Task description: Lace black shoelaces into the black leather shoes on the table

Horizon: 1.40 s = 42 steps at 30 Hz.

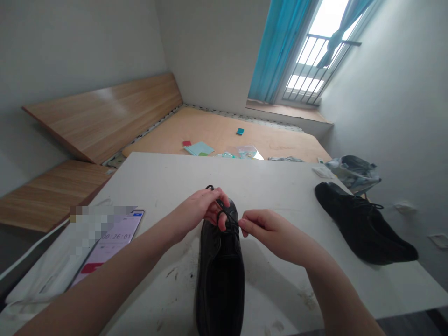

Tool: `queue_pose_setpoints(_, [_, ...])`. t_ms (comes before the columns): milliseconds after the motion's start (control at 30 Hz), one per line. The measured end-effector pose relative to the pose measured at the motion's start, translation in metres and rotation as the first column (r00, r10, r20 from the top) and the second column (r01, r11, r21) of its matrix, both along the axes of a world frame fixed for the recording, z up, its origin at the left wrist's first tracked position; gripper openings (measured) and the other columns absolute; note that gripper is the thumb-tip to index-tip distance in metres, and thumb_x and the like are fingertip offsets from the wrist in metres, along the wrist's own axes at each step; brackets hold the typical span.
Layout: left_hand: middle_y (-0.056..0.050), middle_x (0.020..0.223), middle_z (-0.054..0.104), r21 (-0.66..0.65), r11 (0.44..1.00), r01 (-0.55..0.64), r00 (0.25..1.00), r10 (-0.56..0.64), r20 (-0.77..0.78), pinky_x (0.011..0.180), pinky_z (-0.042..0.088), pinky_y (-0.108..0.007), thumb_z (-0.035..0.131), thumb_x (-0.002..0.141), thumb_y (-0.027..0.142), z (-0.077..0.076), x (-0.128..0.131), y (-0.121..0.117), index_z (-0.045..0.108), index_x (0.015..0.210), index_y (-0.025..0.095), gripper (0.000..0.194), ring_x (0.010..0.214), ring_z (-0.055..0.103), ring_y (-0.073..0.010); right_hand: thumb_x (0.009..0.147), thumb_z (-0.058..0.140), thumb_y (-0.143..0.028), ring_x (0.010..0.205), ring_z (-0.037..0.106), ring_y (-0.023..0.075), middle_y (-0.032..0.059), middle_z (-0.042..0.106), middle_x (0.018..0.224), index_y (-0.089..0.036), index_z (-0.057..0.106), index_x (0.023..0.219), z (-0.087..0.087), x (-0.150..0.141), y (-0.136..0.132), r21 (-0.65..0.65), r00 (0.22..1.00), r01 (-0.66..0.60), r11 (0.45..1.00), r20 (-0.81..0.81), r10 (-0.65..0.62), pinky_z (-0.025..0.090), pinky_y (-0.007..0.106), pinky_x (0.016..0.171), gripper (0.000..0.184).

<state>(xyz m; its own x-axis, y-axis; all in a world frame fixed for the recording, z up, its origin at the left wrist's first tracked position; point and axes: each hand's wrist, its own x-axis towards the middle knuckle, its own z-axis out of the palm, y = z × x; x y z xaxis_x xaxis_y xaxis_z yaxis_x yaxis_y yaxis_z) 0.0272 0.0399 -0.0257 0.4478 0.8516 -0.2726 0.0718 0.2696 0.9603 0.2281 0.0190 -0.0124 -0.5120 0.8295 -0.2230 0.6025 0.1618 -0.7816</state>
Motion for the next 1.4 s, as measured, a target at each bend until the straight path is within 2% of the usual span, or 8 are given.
queue_pose_setpoints(167, [-0.002,0.066,0.062,0.119,0.985,0.125,0.991,-0.118,-0.059,0.072,0.043,-0.030,0.040,0.092,0.048,0.006,-0.003,-0.004,0.056,0.070,0.018,0.042,0.070,0.057,-0.0176,0.090,0.052,-0.030,0.060,0.047,0.0121,-0.0023,0.053,0.066,-0.018,0.062,0.080,-0.012,-0.001,-0.012,-0.249,0.972,-0.061,0.967,-0.235,0.000,0.038,0.024,0.056,0.019])
queue_pose_setpoints(300, [-0.001,0.077,0.061,0.314,0.901,0.298,0.942,-0.225,-0.248,0.078,0.041,-0.030,0.034,0.097,0.046,0.015,-0.008,-0.013,0.061,0.075,0.018,0.044,0.080,0.056,-0.0186,0.087,0.055,-0.030,0.058,0.040,0.0115,-0.0036,0.049,0.061,-0.019,0.055,0.067,-0.025,-0.018,-0.015,-0.055,0.976,0.134,0.989,-0.167,-0.141,0.031,0.024,0.052,0.022])
queue_pose_setpoints(433, [0.000,0.084,0.062,0.477,0.794,0.378,0.899,-0.192,-0.394,0.082,0.040,-0.027,0.035,0.100,0.033,0.026,-0.011,-0.022,0.062,0.081,0.019,0.036,0.086,0.058,-0.0164,0.077,0.058,-0.022,0.055,0.037,0.0122,-0.0053,0.044,0.058,-0.021,0.048,0.066,-0.037,-0.031,-0.014,0.186,0.921,0.369,0.911,-0.208,-0.331,0.026,0.025,0.051,0.015])
queue_pose_setpoints(633, [0.000,0.088,0.064,0.590,0.618,0.519,0.823,-0.176,-0.540,0.086,0.038,-0.027,0.033,0.102,0.024,0.036,-0.015,-0.025,0.066,0.085,0.020,0.038,0.088,0.058,-0.0160,0.081,0.050,-0.024,0.071,0.051,0.0159,-0.0001,0.053,0.071,-0.020,0.055,0.066,-0.038,-0.029,-0.014,0.009,0.877,0.234,0.972,-0.433,-0.207,0.042,0.028,0.066,0.015])
queue_pose_setpoints(767, [-0.002,0.091,0.066,0.544,0.628,0.557,0.787,-0.188,-0.588,0.088,0.039,-0.030,0.030,0.102,0.029,0.039,-0.017,-0.026,0.069,0.089,0.022,0.041,0.090,0.059,-0.0192,0.086,0.061,-0.035,0.079,0.054,0.0168,0.0028,0.062,0.085,-0.019,0.064,0.084,-0.034,-0.022,-0.017,-0.339,0.676,0.169,0.925,-0.643,-0.360,0.044,0.032,0.079,0.017])
queue_pose_setpoints(967, [-0.005,0.090,0.067,0.394,0.722,0.569,0.719,-0.205,-0.664,0.087,0.039,-0.031,0.034,0.099,0.032,0.037,-0.032,-0.024,0.069,0.075,0.021,0.044,0.091,0.058,-0.0225,0.086,0.064,-0.051,0.071,0.058,0.0190,-0.0040,0.050,0.062,-0.025,0.050,0.075,-0.034,-0.010,-0.021,-0.399,0.490,0.167,0.901,-0.759,-0.427,0.047,0.040,0.088,0.031])
queue_pose_setpoints(1200, [-0.006,0.078,0.070,0.054,0.855,0.516,0.539,-0.275,-0.796,0.073,0.039,-0.031,0.037,0.095,0.047,0.024,-0.051,-0.010,0.072,0.067,0.022,0.051,0.076,0.062,-0.0245,0.096,0.046,-0.050,0.055,0.038,0.0136,-0.0065,0.036,0.059,-0.021,0.060,0.096,-0.051,0.014,-0.018,-0.177,0.842,0.216,0.960,-0.464,-0.275,0.044,0.033,0.067,0.033])
queue_pose_setpoints(1400, [-0.015,0.090,0.071,0.215,0.882,0.419,0.286,0.096,-0.953,0.072,0.040,-0.038,0.036,0.096,0.052,0.010,-0.045,-0.009,0.068,0.096,0.015,0.049,0.081,0.064,-0.0322,0.098,0.042,-0.034,0.093,0.056,0.0250,0.0092,0.058,0.103,-0.024,0.049,0.135,-0.054,0.022,-0.012,0.373,0.942,0.291,0.881,0.050,-0.333,0.046,0.046,0.087,0.039])
